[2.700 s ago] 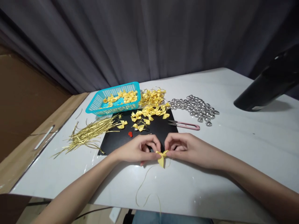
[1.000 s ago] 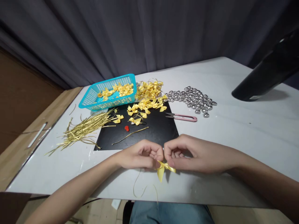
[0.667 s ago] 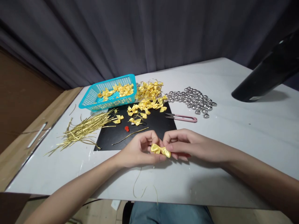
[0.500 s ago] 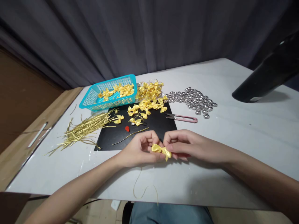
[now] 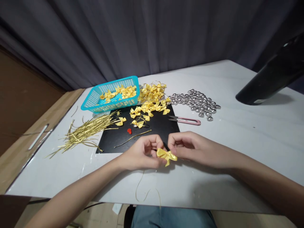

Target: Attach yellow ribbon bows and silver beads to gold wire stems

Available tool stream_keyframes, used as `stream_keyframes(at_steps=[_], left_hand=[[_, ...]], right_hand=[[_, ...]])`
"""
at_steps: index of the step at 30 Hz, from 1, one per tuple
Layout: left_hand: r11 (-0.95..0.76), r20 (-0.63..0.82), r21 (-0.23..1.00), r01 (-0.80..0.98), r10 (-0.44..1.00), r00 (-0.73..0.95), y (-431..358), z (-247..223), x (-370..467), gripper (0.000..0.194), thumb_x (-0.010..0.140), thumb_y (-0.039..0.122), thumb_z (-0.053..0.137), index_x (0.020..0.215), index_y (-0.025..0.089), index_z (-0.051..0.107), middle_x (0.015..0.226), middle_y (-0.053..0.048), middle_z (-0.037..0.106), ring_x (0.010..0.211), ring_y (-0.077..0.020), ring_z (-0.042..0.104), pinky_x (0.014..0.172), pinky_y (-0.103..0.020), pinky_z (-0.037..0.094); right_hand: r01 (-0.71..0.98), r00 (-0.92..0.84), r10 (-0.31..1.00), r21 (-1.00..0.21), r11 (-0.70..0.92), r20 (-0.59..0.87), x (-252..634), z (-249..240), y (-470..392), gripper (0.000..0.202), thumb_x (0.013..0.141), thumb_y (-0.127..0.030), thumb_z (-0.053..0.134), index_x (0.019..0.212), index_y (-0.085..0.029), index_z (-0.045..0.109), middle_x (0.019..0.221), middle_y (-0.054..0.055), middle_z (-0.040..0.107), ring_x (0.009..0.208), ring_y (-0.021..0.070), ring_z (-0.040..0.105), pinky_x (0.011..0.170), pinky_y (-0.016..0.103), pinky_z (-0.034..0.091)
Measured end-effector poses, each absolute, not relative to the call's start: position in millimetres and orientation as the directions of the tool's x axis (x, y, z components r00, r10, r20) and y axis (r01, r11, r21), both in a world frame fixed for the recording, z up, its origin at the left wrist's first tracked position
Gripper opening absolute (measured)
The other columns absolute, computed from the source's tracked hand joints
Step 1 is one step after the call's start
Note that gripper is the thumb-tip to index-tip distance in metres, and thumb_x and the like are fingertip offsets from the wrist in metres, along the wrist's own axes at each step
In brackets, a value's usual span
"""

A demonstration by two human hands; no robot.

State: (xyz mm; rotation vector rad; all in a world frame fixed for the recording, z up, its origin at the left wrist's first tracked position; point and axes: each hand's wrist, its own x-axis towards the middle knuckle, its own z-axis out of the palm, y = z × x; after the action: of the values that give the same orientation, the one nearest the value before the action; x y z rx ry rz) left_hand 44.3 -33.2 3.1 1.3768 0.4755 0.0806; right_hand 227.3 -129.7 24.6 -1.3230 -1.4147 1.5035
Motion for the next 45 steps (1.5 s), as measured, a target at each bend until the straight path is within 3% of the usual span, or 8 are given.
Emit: stream_keyframes(at_steps=[8, 16, 22, 28, 39, 45], left_hand=[[0.147, -0.241, 0.968, 0.203, 0.322, 0.915, -31.2, 2.2, 43.4, 0.035, 0.068, 0.019, 0.077, 0.074, 0.017, 0.042, 0.076, 0.001, 0.056, 0.062, -0.0058, 0.044, 0.059, -0.018, 0.038], [0.336, -0.208, 0.935, 0.113, 0.26, 0.943, -28.5, -2.1, 43.3, 0.028, 0.073, 0.027, 0.071, 0.073, 0.017, 0.045, 0.071, 0.002, 0.052, 0.06, -0.0082, 0.046, 0.056, -0.021, 0.038], [0.158, -0.133, 0.983, 0.089, 0.29, 0.948, -33.3, -1.1, 45.0, 0.035, 0.072, 0.022, 0.076, 0.069, 0.017, 0.041, 0.072, 0.002, 0.051, 0.065, -0.0084, 0.046, 0.062, -0.02, 0.037], [0.167, -0.145, 0.981, 0.096, 0.316, 0.938, -36.9, -3.2, 45.0, 0.036, 0.071, 0.017, 0.075, 0.07, 0.017, 0.039, 0.069, 0.004, 0.052, 0.061, -0.0062, 0.044, 0.06, -0.018, 0.036], [0.144, -0.21, 0.974, 0.175, 0.291, 0.933, -35.1, -0.6, 43.4, 0.034, 0.068, 0.018, 0.075, 0.071, 0.017, 0.041, 0.07, 0.003, 0.053, 0.06, -0.006, 0.042, 0.058, -0.018, 0.036], [0.129, -0.165, 0.983, 0.131, 0.304, 0.938, -34.4, -1.6, 43.3, 0.032, 0.071, 0.015, 0.074, 0.073, 0.017, 0.042, 0.075, 0.001, 0.056, 0.062, -0.0061, 0.046, 0.061, -0.018, 0.039]], right_hand=[[0.276, -0.229, 0.952, -0.952, -0.135, -0.201, 228.2, 24.9, -132.3, 0.016, 0.086, -0.025, 0.056, 0.072, -0.018, 0.052, 0.064, -0.005, 0.045, 0.058, 0.0097, 0.038, 0.051, 0.022, 0.029], [0.275, -0.242, 0.946, -0.95, -0.146, -0.216, 228.4, 25.1, -131.9, 0.019, 0.088, -0.031, 0.058, 0.075, -0.018, 0.052, 0.064, -0.005, 0.046, 0.06, 0.0106, 0.04, 0.053, 0.022, 0.03], [0.224, -0.26, 0.941, -0.961, -0.161, -0.218, 227.3, 24.5, -132.2, 0.023, 0.087, -0.036, 0.061, 0.075, -0.018, 0.054, 0.065, -0.004, 0.047, 0.06, 0.0106, 0.04, 0.053, 0.022, 0.029], [0.167, -0.276, 0.93, -0.965, -0.202, -0.242, 227.4, 24.8, -131.9, 0.023, 0.086, -0.034, 0.064, 0.074, -0.018, 0.053, 0.065, -0.005, 0.046, 0.06, 0.0098, 0.039, 0.052, 0.022, 0.027], [0.313, -0.265, 0.939, -0.941, -0.13, -0.218, 228.1, 28.1, -133.8, 0.015, 0.087, -0.022, 0.055, 0.074, -0.018, 0.05, 0.064, -0.005, 0.047, 0.059, 0.0099, 0.04, 0.052, 0.022, 0.03], [0.362, -0.239, 0.954, -0.929, -0.083, -0.179, 227.7, 29.2, -133.2, 0.016, 0.087, -0.021, 0.055, 0.072, -0.019, 0.05, 0.061, -0.006, 0.044, 0.057, 0.0095, 0.038, 0.051, 0.022, 0.029]])
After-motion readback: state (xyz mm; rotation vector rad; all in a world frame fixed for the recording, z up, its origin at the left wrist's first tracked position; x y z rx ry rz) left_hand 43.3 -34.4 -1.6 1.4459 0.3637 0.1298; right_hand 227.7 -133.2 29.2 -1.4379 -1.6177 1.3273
